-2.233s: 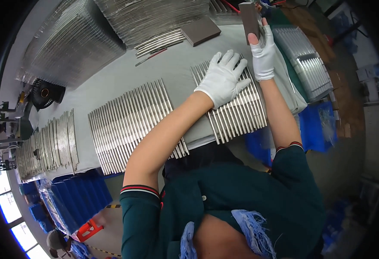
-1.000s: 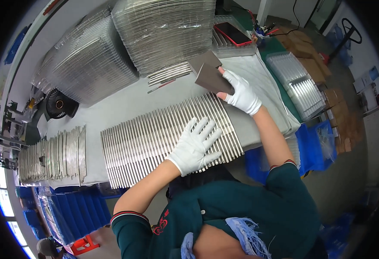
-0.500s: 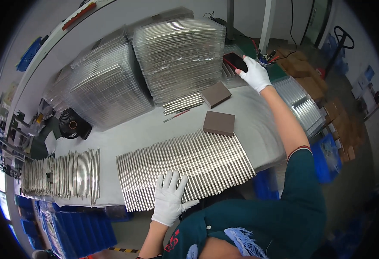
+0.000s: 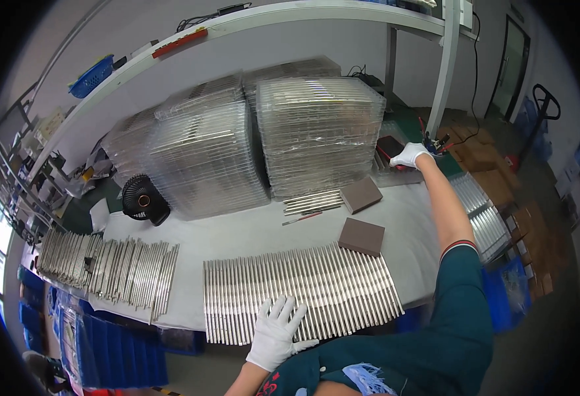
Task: Arranging and aligning thin metal rods on a production table using a spacer block.
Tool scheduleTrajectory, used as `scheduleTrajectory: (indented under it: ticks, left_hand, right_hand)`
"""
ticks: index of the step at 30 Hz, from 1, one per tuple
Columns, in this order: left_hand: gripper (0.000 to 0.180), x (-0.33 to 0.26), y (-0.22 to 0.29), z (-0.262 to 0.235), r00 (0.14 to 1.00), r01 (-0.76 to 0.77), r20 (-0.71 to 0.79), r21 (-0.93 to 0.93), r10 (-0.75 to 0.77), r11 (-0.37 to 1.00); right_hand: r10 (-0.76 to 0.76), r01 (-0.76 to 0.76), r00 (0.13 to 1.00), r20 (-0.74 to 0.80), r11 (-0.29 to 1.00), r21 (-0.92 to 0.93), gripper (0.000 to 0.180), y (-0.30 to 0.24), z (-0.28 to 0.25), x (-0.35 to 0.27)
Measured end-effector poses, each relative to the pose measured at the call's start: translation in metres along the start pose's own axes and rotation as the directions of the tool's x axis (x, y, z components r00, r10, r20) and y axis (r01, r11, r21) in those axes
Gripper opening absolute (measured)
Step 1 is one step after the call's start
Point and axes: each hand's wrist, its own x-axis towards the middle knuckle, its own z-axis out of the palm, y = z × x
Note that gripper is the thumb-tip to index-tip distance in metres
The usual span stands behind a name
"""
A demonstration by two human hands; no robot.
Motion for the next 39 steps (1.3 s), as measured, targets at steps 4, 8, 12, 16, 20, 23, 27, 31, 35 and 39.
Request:
scheduleTrajectory:
  ticks: [4, 8, 12, 16, 20, 23, 27, 31, 35, 39]
  left_hand:
    - [0.085, -0.001, 0.000, 0.002, 1.000, -0.002, -0.006, -0.021, 0.002, 1.000]
    - [0.082, -0.005, -0.006, -0.001, 0.998, -0.049, -0.035, -0.057, 0.047, 0.997]
    - [0.077, -0.008, -0.018, -0.010, 0.997, -0.048, -0.059, -0.151, 0.040, 0.987]
    - [0.070, -0.006, -0.034, -0.023, 0.995, 0.000, -0.097, -0.164, -0.017, 0.986]
    - [0.062, -0.008, -0.046, -0.036, 0.977, 0.018, -0.206, -0.138, -0.047, 0.990]
    - [0.056, -0.019, -0.059, -0.046, 0.964, 0.053, -0.251, -0.146, -0.089, 0.988]
    - [0.047, -0.049, -0.076, -0.051, 0.932, 0.216, -0.237, -0.242, -0.273, 0.946]
    - [0.044, -0.074, -0.082, -0.047, 0.874, 0.318, -0.314, -0.205, -0.370, 0.926]
    - [0.042, -0.078, -0.080, -0.043, 0.847, 0.358, -0.346, -0.191, -0.404, 0.914]
    - [0.040, -0.072, -0.077, -0.045, 0.858, 0.349, -0.324, -0.200, -0.398, 0.916]
  right_hand:
    - [-0.057, 0.066, 0.997, -0.045, 0.966, 0.249, 0.047, 0.016, -0.005, -0.016]
    - [-0.043, 0.195, 0.947, -0.319, 0.865, 0.463, 0.072, 0.029, -0.032, -0.070]
    - [-0.112, 0.435, 0.771, -0.627, 0.811, 0.391, 0.094, 0.010, -0.101, -0.118]
    - [-0.315, 0.663, 0.635, -0.706, 0.692, 0.287, 0.094, -0.062, -0.195, -0.121]
    - [-0.415, 0.483, 0.369, -0.832, 0.850, -0.210, 0.090, -0.164, -0.259, -0.085]
    - [-0.275, 0.305, 0.514, -0.812, 0.944, -0.126, 0.076, -0.226, -0.281, -0.051]
    - [-0.296, 0.392, 0.737, -0.607, 0.919, 0.028, 0.058, -0.264, -0.308, -0.008]
    - [-0.201, 0.364, 0.783, -0.588, 0.916, 0.172, 0.058, -0.283, -0.319, 0.045]
    - [-0.184, 0.427, 0.660, -0.728, 0.890, 0.162, 0.082, -0.285, -0.319, 0.081]
    - [-0.215, 0.663, 0.454, -0.865, 0.730, 0.166, 0.085, -0.283, -0.290, 0.080]
